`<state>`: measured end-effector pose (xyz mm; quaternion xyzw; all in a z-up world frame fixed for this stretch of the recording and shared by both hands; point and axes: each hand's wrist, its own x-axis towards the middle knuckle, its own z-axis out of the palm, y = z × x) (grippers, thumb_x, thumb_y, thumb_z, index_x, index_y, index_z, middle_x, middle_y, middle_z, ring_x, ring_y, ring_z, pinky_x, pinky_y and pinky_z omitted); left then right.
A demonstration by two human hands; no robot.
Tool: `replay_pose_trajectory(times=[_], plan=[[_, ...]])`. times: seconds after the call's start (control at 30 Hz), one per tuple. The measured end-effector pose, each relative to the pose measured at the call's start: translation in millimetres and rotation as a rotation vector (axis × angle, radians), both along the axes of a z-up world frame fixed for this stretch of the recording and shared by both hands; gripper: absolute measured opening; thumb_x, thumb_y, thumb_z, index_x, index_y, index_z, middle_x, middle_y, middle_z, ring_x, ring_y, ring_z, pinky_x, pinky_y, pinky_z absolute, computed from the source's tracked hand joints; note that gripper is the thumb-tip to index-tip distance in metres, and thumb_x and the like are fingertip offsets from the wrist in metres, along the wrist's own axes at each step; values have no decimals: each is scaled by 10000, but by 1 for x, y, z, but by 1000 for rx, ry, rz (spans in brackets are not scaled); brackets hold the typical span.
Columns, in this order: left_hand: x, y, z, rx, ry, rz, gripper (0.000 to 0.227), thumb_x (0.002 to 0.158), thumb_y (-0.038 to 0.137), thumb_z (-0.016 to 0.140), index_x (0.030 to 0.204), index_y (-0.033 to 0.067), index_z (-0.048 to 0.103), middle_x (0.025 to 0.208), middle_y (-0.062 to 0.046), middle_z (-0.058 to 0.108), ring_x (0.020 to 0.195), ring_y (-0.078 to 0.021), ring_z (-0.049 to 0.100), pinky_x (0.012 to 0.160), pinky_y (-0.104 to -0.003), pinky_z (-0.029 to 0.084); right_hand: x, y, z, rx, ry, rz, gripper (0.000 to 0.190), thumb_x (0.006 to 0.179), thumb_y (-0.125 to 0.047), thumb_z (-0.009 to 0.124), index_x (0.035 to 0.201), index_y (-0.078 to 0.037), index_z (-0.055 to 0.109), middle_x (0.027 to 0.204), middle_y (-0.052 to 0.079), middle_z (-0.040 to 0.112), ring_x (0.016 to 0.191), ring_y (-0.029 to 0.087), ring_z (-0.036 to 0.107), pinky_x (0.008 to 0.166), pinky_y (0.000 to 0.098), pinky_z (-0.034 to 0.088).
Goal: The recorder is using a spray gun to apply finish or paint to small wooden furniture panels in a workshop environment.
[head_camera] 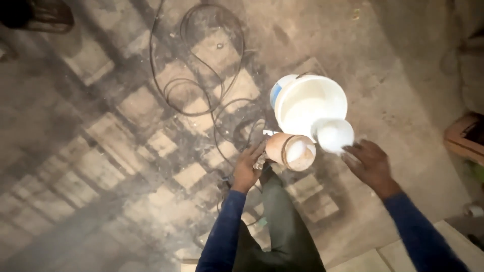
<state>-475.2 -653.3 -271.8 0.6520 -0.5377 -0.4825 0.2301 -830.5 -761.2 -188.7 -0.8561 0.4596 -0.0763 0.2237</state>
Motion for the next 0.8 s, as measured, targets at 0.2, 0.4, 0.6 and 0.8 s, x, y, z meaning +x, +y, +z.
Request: replay_pose_trajectory(times=[0.2,0.4,0.6,0.8], plan=[[16,61,-34,-102,-28,203,527,827,38,762,1339,76,645,1333,-227,650,1234,-434,595,1043,-489,456,31,32,-209,137,4,-296,166,923,-206,754,1049,-101,725,968,107,664,905,309,660,817,434,563],[49,157,-46,153,-199,464,427,771,93,721,1197,123,742,1104,-157,769,1067,-347,732,927,-421,577,29,66,-379,218,465,-326,211,857,-311,703,999,-167,762,968,85,714,875,310,686,765,447,555],[66,211,-4,61,-152,740,392,706,162,847,1060,52,721,945,-129,810,892,-230,793,762,-361,619,82,53,-316,238,50,-368,240,953,-310,680,1070,-107,737,978,154,739,894,364,697,829,465,562],[22,244,39,310,192,1384,281,880,107,701,1131,-17,727,1008,-227,750,917,-287,679,756,-404,547,168,120,-189,1042,-346,-269,365,922,-279,612,1196,-52,693,1095,175,730,961,315,709,809,419,570]])
